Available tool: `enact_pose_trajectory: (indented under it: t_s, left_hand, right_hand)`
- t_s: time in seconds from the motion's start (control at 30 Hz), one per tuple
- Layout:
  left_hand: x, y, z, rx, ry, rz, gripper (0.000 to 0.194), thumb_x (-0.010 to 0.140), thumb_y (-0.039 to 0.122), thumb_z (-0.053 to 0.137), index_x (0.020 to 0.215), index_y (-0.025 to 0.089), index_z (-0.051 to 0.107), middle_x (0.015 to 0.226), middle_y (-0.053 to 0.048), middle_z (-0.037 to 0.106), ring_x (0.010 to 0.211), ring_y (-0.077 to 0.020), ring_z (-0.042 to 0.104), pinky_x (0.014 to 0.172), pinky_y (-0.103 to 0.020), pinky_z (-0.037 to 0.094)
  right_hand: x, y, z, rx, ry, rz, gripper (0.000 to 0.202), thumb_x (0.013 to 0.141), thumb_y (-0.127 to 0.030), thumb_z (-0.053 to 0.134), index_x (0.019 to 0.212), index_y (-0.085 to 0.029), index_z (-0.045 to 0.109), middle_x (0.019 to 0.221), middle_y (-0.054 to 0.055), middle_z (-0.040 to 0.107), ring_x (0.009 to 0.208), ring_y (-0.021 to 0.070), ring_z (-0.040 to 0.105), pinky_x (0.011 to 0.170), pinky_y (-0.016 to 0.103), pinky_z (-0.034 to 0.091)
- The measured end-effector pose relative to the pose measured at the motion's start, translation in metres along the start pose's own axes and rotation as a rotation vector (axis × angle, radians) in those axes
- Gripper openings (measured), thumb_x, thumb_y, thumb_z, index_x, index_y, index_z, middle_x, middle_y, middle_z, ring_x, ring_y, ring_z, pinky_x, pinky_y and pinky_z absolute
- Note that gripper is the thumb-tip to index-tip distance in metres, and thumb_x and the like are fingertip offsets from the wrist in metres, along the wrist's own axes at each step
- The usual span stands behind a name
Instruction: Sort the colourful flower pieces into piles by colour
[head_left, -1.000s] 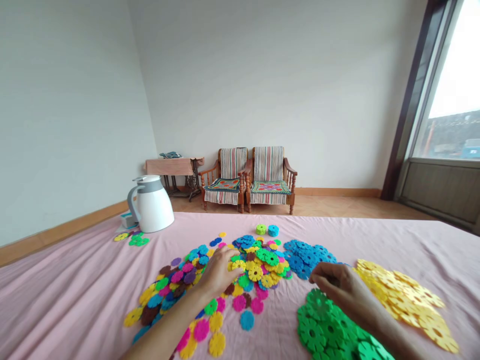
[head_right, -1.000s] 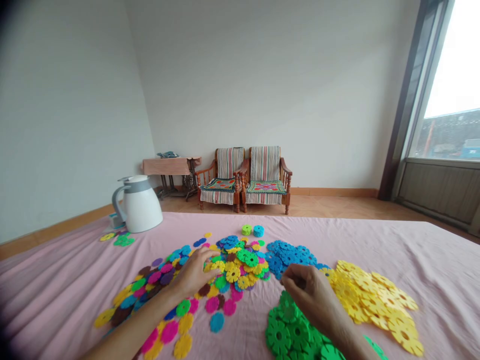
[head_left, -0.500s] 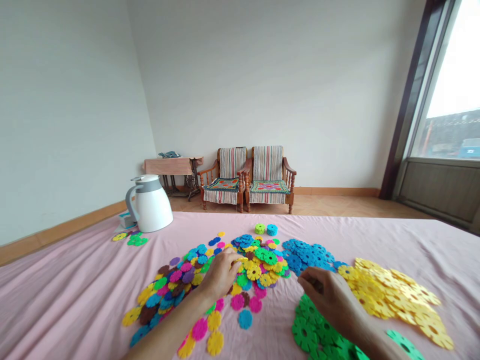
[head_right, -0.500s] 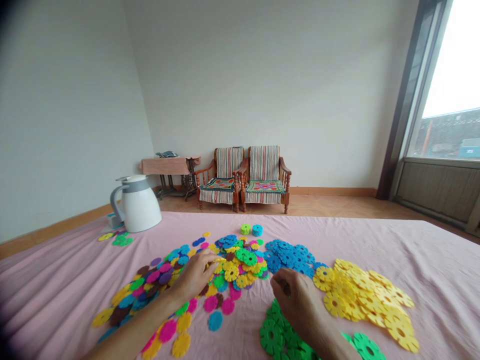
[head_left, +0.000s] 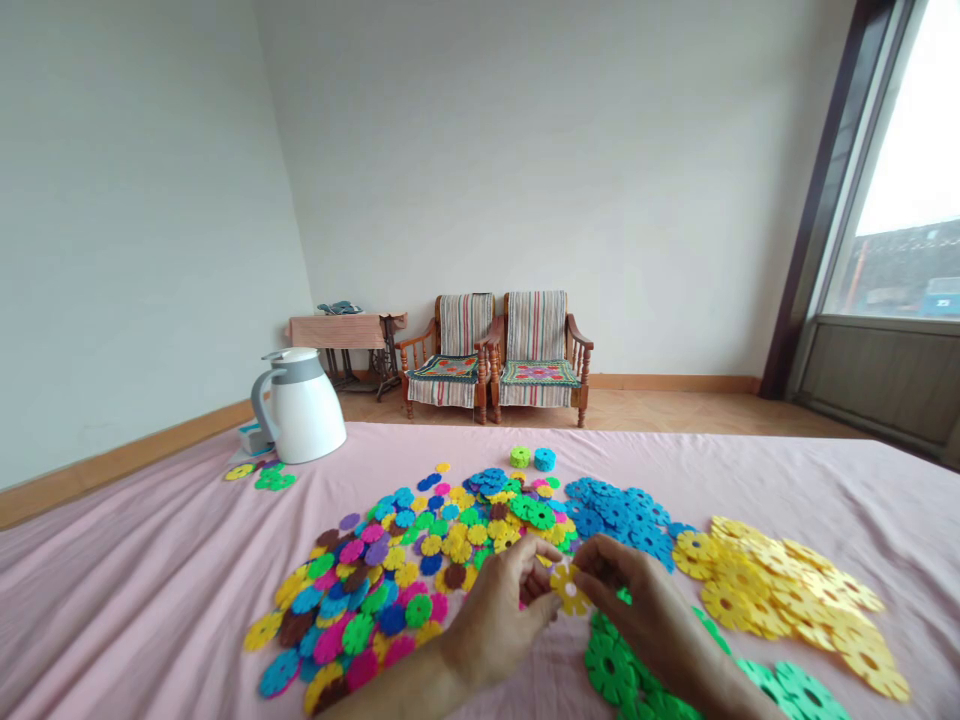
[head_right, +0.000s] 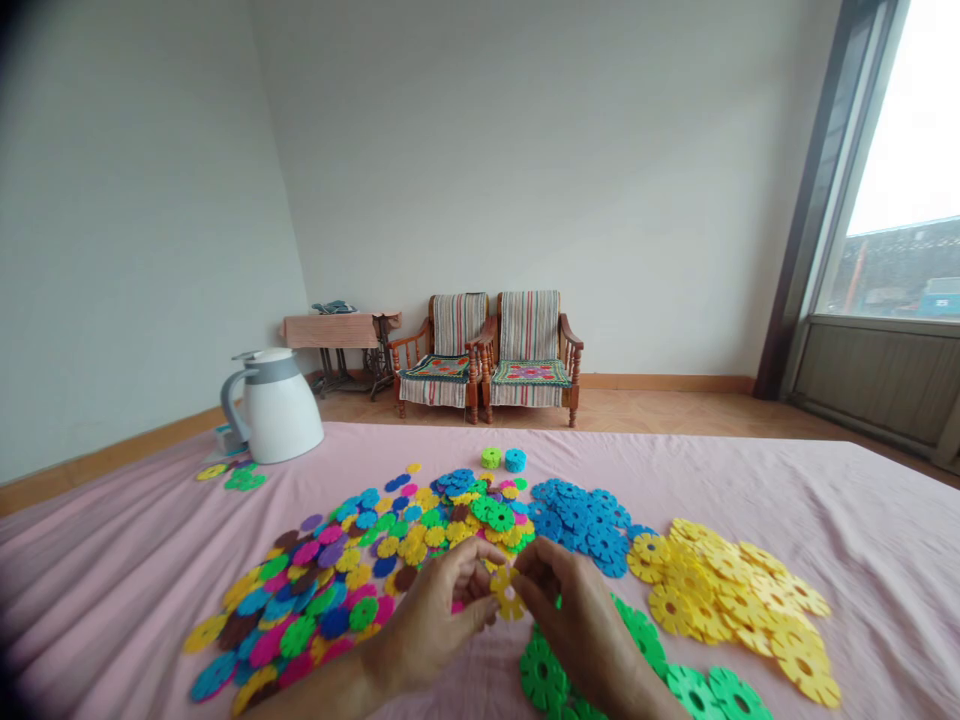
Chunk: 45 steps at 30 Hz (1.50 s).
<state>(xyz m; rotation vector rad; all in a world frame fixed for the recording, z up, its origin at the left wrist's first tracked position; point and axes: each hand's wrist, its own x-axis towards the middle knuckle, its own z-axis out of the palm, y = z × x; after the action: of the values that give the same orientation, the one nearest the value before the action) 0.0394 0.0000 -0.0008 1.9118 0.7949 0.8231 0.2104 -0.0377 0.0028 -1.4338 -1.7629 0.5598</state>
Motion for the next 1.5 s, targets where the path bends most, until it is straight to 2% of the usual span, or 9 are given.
enact_pose_trajectory:
  t_s: [0.2, 0.37, 0.5, 0.63, 0.8, 0.97, 1.2, 1.33, 1.5]
  left_hand:
    - [0.012, -0.024, -0.033, 0.439, 0.224, 0.123, 0.014, 0.073, 0.012, 0.055, 0.082, 0.019, 0.062, 0.084, -0.003, 0.062, 0.082, -0.0170, 0.057, 0.075, -0.027, 0.044]
    - [0.016, -0.039, -0.049, 0.574, 0.208, 0.101, 0.024, 0.067, 0.015, 0.065, 0.090, 0.021, 0.066, 0.090, -0.004, 0.060, 0.092, -0.0204, 0.055, 0.083, -0.031, 0.043]
    - [0.015, -0.042, -0.047, 0.652, 0.162, 0.124, 0.025, 0.070, 0.018, 0.065, 0.095, 0.023, 0.067, 0.090, -0.004, 0.059, 0.092, -0.0207, 0.053, 0.082, -0.031, 0.043]
    - [0.016, -0.041, -0.045, 0.705, 0.160, 0.158, 0.017, 0.080, 0.019, 0.055, 0.090, 0.022, 0.068, 0.085, -0.004, 0.059, 0.087, -0.0190, 0.054, 0.079, -0.030, 0.042]
    - [0.016, -0.040, -0.046, 0.713, 0.159, 0.171, 0.017, 0.078, 0.023, 0.060, 0.093, 0.021, 0.067, 0.089, -0.005, 0.058, 0.090, -0.0197, 0.053, 0.081, -0.030, 0.042]
    - [0.014, -0.039, -0.043, 0.795, 0.130, 0.182, 0.015, 0.076, 0.018, 0.060, 0.089, 0.021, 0.065, 0.091, -0.004, 0.056, 0.091, -0.0197, 0.051, 0.080, -0.031, 0.042]
    - [0.014, -0.030, -0.040, 0.884, 0.163, 0.222, 0.020, 0.084, 0.015, 0.045, 0.073, 0.018, 0.062, 0.078, -0.004, 0.057, 0.079, -0.0173, 0.053, 0.071, -0.028, 0.041]
    - [0.014, -0.024, -0.038, 0.659, 0.295, 0.204, 0.021, 0.085, 0.018, 0.044, 0.074, 0.017, 0.062, 0.075, -0.004, 0.059, 0.073, -0.0151, 0.055, 0.066, -0.025, 0.041]
    - [0.008, -0.014, -0.020, 0.313, 0.212, 0.088, 0.024, 0.084, 0.027, 0.047, 0.070, 0.015, 0.061, 0.064, -0.001, 0.059, 0.059, -0.0119, 0.054, 0.055, -0.020, 0.039]
  right_hand:
    - [0.007, 0.042, -0.045, -0.261, 0.366, 0.243, 0.027, 0.078, -0.043, 0.044, 0.076, -0.021, 0.060, 0.068, 0.002, 0.067, 0.064, 0.0173, 0.062, 0.058, 0.025, 0.041]
    - [0.001, 0.067, -0.095, -0.463, 0.595, 0.428, 0.031, 0.073, -0.046, 0.044, 0.081, -0.023, 0.064, 0.077, 0.007, 0.071, 0.072, 0.0240, 0.064, 0.058, 0.030, 0.042]
    - [-0.006, 0.084, -0.118, -0.488, 0.638, 0.550, 0.034, 0.070, -0.049, 0.047, 0.080, -0.024, 0.067, 0.077, 0.008, 0.071, 0.069, 0.0269, 0.064, 0.053, 0.032, 0.040]
    - [-0.009, 0.096, -0.125, -0.522, 0.638, 0.596, 0.037, 0.070, -0.049, 0.046, 0.086, -0.023, 0.066, 0.081, 0.010, 0.071, 0.071, 0.0287, 0.064, 0.055, 0.034, 0.041]
    - [-0.002, 0.089, -0.110, -0.542, 0.664, 0.484, 0.039, 0.072, -0.046, 0.041, 0.094, -0.021, 0.062, 0.086, 0.009, 0.070, 0.078, 0.0264, 0.064, 0.062, 0.035, 0.043]
    - [0.006, 0.071, -0.078, -0.421, 0.537, 0.259, 0.031, 0.074, -0.041, 0.041, 0.082, -0.021, 0.063, 0.083, 0.007, 0.070, 0.076, 0.0221, 0.065, 0.065, 0.030, 0.044]
    - [0.009, 0.057, -0.048, -0.348, 0.386, 0.173, 0.027, 0.077, -0.039, 0.041, 0.076, -0.023, 0.063, 0.079, 0.005, 0.069, 0.072, 0.0202, 0.064, 0.065, 0.029, 0.046]
    - [0.008, 0.039, -0.033, -0.272, 0.339, 0.071, 0.030, 0.080, -0.039, 0.040, 0.079, -0.022, 0.065, 0.079, 0.004, 0.068, 0.067, 0.0178, 0.062, 0.064, 0.028, 0.047]
    - [0.000, 0.003, -0.006, -0.116, 0.148, -0.059, 0.027, 0.082, -0.037, 0.042, 0.091, -0.021, 0.062, 0.080, 0.003, 0.066, 0.067, 0.0142, 0.059, 0.063, 0.025, 0.046]
